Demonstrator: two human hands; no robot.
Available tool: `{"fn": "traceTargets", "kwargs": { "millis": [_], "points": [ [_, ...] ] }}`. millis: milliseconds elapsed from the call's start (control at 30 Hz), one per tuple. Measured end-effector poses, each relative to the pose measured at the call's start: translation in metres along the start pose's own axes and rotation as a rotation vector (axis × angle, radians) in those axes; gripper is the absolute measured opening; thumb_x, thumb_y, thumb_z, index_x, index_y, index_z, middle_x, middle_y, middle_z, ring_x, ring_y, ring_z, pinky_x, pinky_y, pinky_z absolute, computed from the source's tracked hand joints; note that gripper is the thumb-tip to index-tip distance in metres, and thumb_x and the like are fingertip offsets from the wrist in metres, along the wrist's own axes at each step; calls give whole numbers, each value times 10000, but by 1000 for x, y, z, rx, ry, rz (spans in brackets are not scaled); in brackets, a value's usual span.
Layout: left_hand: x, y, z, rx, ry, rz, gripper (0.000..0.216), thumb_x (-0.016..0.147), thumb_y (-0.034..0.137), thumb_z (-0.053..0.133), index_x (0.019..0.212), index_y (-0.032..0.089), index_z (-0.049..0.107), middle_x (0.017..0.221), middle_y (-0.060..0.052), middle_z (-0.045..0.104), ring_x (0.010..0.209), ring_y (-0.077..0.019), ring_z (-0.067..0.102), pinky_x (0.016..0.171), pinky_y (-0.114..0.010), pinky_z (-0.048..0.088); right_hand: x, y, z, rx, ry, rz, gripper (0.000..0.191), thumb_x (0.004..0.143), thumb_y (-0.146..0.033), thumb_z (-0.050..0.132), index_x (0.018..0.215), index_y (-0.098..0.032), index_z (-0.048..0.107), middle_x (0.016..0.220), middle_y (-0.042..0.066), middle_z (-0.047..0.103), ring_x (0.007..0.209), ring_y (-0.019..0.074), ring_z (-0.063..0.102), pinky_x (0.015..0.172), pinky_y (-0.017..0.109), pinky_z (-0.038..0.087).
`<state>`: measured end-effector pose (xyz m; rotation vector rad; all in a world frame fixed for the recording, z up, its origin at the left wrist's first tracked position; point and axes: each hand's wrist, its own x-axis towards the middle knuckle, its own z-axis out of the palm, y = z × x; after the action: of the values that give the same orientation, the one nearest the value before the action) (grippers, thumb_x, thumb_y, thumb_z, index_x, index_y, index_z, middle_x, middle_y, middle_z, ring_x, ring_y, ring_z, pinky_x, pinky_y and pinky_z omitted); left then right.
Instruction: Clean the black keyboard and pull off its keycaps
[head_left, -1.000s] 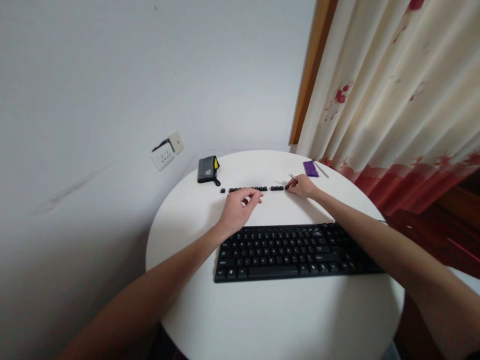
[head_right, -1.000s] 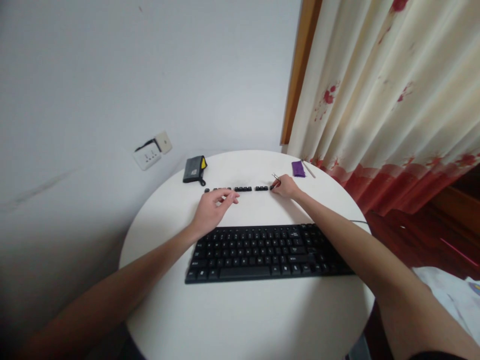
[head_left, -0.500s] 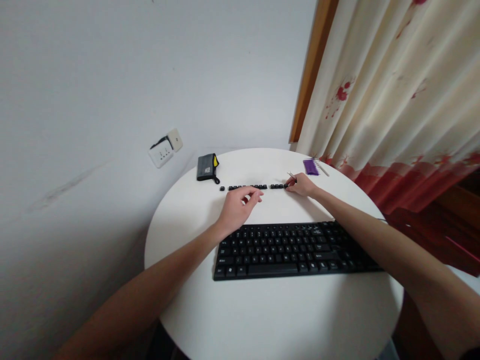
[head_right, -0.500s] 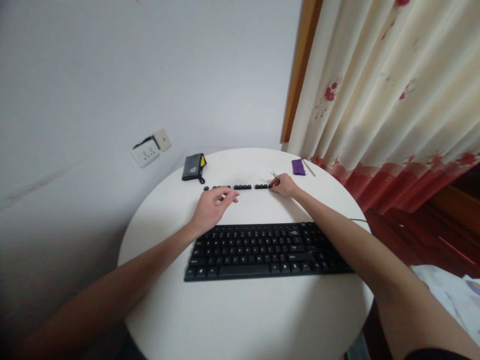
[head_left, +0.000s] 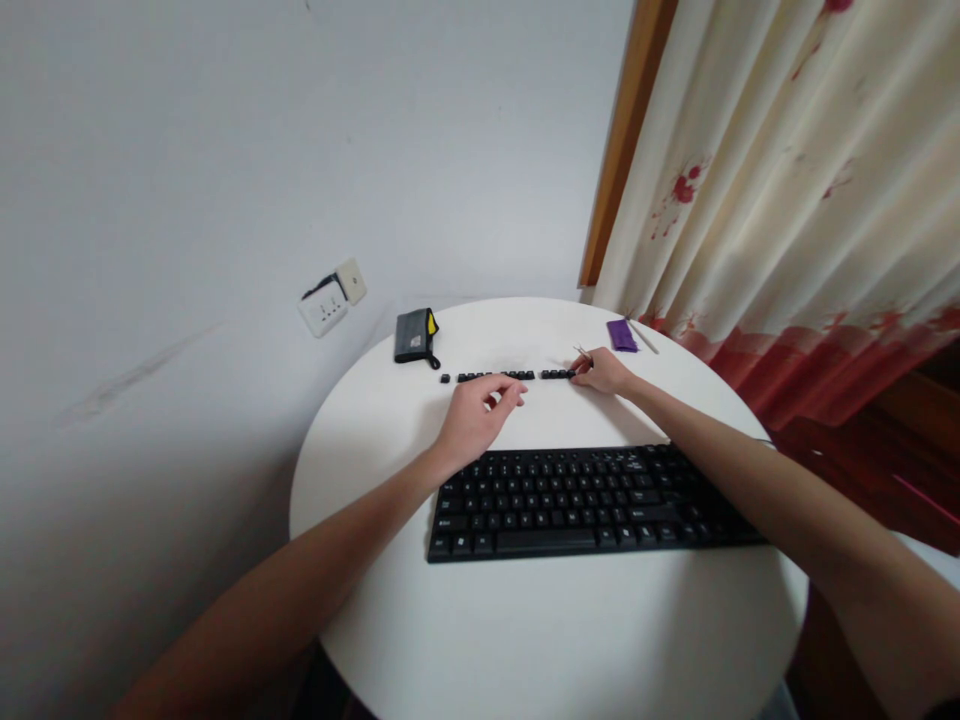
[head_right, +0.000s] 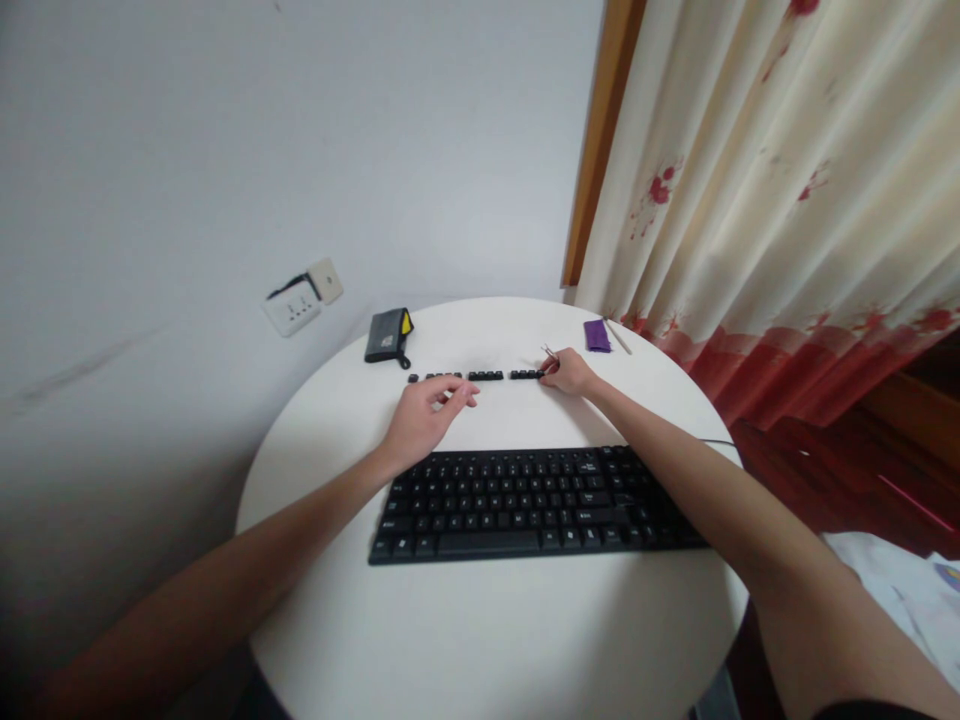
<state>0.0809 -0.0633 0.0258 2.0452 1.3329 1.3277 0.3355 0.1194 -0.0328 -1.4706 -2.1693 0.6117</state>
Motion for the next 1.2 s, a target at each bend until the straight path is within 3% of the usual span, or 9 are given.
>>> {"fn": "traceTargets", "kwargs": {
  "millis": [1200],
  "points": [
    [0, 2, 1, -6, -11, -12, 219, 933, 309, 537, 897, 186, 715, 819, -19, 746, 782, -150, 682, 627, -237, 472, 1, 2, 1, -5, 5, -14, 244, 671, -229, 754, 891, -124, 771, 699, 20, 697, 626, 141, 591, 562, 224, 415]
  ]
}}
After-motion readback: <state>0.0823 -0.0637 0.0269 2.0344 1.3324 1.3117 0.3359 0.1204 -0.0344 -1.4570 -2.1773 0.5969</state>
